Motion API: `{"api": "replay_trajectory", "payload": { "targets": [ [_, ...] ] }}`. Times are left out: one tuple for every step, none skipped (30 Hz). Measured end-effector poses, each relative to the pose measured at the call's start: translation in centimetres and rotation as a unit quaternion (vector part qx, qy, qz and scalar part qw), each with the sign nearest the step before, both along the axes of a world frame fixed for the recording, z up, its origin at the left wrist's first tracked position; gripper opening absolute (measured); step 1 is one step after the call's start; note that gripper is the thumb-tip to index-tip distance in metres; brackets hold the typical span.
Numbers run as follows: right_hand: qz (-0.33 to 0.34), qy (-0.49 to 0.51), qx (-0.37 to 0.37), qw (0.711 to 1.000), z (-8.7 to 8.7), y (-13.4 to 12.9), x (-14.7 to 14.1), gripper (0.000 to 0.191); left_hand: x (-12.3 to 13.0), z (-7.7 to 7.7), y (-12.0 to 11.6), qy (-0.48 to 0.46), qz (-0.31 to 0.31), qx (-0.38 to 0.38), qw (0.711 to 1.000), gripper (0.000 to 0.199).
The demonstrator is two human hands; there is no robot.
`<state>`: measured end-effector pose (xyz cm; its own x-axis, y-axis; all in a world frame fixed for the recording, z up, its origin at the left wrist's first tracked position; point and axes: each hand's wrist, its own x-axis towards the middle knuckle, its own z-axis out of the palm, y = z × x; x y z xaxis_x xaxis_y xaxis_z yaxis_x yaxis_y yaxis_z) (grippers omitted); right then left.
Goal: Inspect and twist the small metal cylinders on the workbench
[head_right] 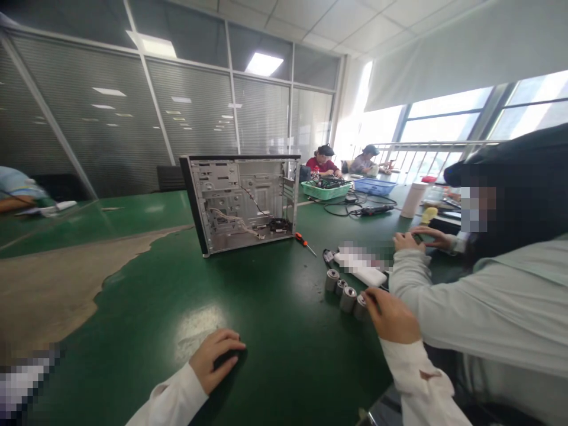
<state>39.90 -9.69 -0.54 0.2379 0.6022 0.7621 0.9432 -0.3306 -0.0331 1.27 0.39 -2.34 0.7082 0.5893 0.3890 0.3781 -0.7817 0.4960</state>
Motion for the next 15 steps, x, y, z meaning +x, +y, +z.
{"api": "replay_trajectory", "payload": {
  "targets": [
    [-0.024,-0.004,-0.006,1.000,-0.14,-0.29,0.81,0.031,0.01,0.02,0.01,0.000,0.001,0.001,1.000,0.022],
    [-0.032,-0.004,-0.015,0.999,-0.25,-0.45,1.27,0.032,0.02,0.05,0.00,0.001,0.001,0.002,1.000,0.022],
    [-0.028,0.001,-0.024,0.999,-0.30,-0.52,1.45,0.032,0.04,0.08,0.00,0.001,0.001,0.002,1.000,0.022],
    [-0.016,0.010,-0.035,0.999,-0.30,-0.52,1.41,0.032,0.05,0.12,-0.01,0.001,0.000,0.003,1.000,0.022],
    [-0.002,0.021,-0.042,0.999,-0.27,-0.47,1.25,0.031,0.06,0.16,-0.01,0.001,-0.002,0.004,1.000,0.022],
    [0.008,0.032,-0.045,0.998,-0.21,-0.40,1.04,0.031,0.07,0.20,-0.02,0.001,-0.003,0.004,1.000,0.022],
    [0.013,0.043,-0.044,0.998,-0.15,-0.32,0.83,0.031,0.08,0.24,-0.02,0.002,-0.004,0.005,1.000,0.022],
    [0.015,0.050,-0.039,0.998,-0.11,-0.25,0.67,0.031,0.09,0.29,-0.03,0.003,-0.005,0.005,1.000,0.022],
    [0.015,0.055,-0.031,0.998,-0.09,-0.17,0.58,0.031,0.10,0.33,-0.04,0.005,-0.005,0.005,1.000,0.023],
    [0.013,0.056,-0.025,0.998,-0.11,-0.11,0.54,0.032,0.10,0.37,-0.05,0.006,-0.005,0.005,1.000,0.023],
    [0.012,0.056,-0.019,0.998,-0.16,-0.05,0.56,0.032,0.11,0.41,-0.07,0.007,-0.005,0.005,1.000,0.023],
    [0.011,0.057,-0.017,0.998,-0.23,0.00,0.62,0.032,0.11,0.45,-0.09,0.007,-0.005,0.005,1.000,0.023],
    [0.008,0.058,-0.017,0.998,-0.31,0.04,0.71,0.033,0.12,0.48,-0.12,0.007,-0.003,0.005,1.000,0.022],
    [0.006,0.059,-0.018,0.998,-0.40,0.07,0.81,0.033,0.12,0.51,-0.14,0.006,-0.002,0.005,1.000,0.022],
    [0.004,0.059,-0.018,0.998,-0.49,0.09,0.93,0.034,0.13,0.53,-0.16,0.005,0.000,0.005,1.000,0.022]
  ]
}}
